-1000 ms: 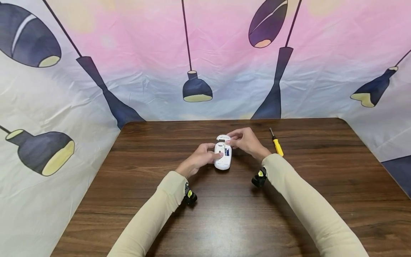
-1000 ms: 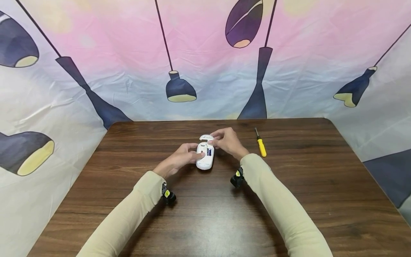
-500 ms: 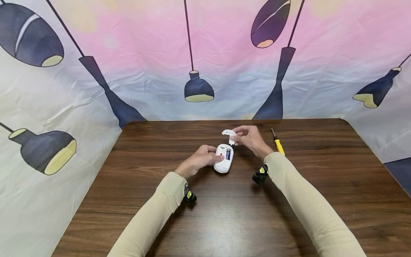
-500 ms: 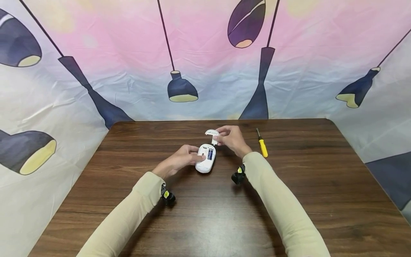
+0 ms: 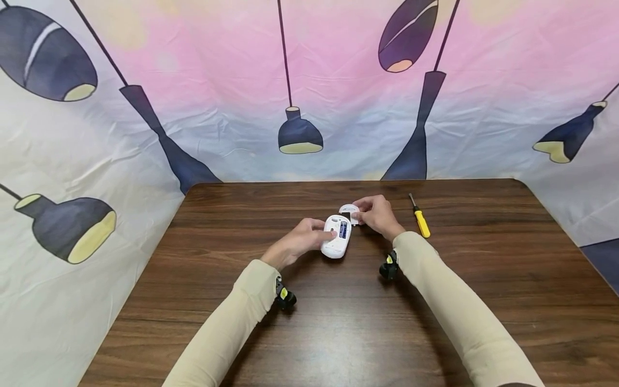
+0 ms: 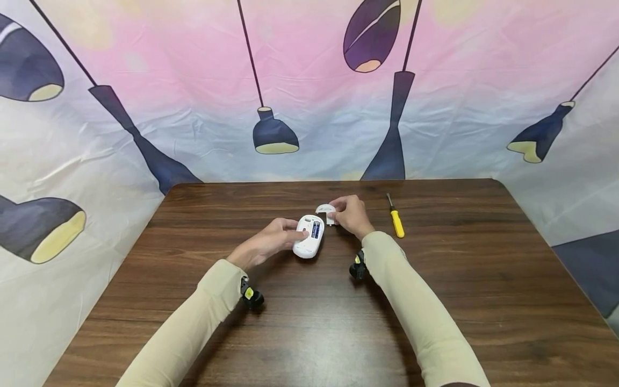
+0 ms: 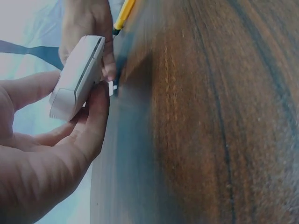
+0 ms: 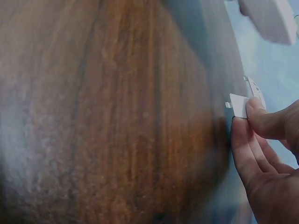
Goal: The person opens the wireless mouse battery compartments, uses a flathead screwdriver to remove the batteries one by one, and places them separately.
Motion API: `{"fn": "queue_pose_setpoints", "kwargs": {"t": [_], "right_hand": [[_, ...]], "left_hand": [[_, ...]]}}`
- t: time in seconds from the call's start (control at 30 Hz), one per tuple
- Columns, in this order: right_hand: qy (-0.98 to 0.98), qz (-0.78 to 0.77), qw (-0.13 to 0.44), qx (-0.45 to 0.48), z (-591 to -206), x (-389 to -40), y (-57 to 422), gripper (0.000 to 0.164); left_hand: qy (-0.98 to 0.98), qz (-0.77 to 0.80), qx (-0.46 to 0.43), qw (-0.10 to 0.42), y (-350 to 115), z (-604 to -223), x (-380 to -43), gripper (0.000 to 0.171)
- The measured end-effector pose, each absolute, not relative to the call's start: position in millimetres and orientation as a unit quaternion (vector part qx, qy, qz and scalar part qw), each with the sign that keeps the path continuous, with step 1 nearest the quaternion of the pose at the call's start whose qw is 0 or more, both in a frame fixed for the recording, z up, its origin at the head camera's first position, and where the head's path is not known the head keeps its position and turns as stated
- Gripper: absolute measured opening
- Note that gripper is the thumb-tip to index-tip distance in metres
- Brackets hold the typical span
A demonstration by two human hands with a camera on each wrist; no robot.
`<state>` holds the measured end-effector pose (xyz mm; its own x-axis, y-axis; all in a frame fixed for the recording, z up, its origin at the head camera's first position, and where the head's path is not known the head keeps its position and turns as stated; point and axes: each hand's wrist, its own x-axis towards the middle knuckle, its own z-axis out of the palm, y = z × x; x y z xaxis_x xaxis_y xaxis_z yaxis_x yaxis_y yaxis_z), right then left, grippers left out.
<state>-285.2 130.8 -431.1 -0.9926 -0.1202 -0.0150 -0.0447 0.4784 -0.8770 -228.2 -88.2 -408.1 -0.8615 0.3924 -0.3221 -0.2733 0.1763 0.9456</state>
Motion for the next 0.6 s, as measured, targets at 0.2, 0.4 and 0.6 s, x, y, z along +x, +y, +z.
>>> {"fn": "queue_pose_setpoints", "kwargs": {"t": [0.2, 0.4, 0.6], "right_hand": [[0.887, -0.459, 0.001, -0.051, -435.8, -287.5, 132.6, 0.03], [0.905, -0.422, -0.017, -0.052, -438.8, -291.1, 130.4, 0.027], [0.914, -0.401, -0.006, -0.059, -440.4, -295.0, 128.8, 0.025]], "left_hand": [[0.709, 0.649, 0.049, 0.271, -88.8, -407.2, -227.2, 0.045], [0.699, 0.655, 0.048, 0.283, -90.0, -406.7, -226.9, 0.043], [0.698, 0.655, 0.053, 0.283, -90.7, -406.2, -226.3, 0.042]]}}
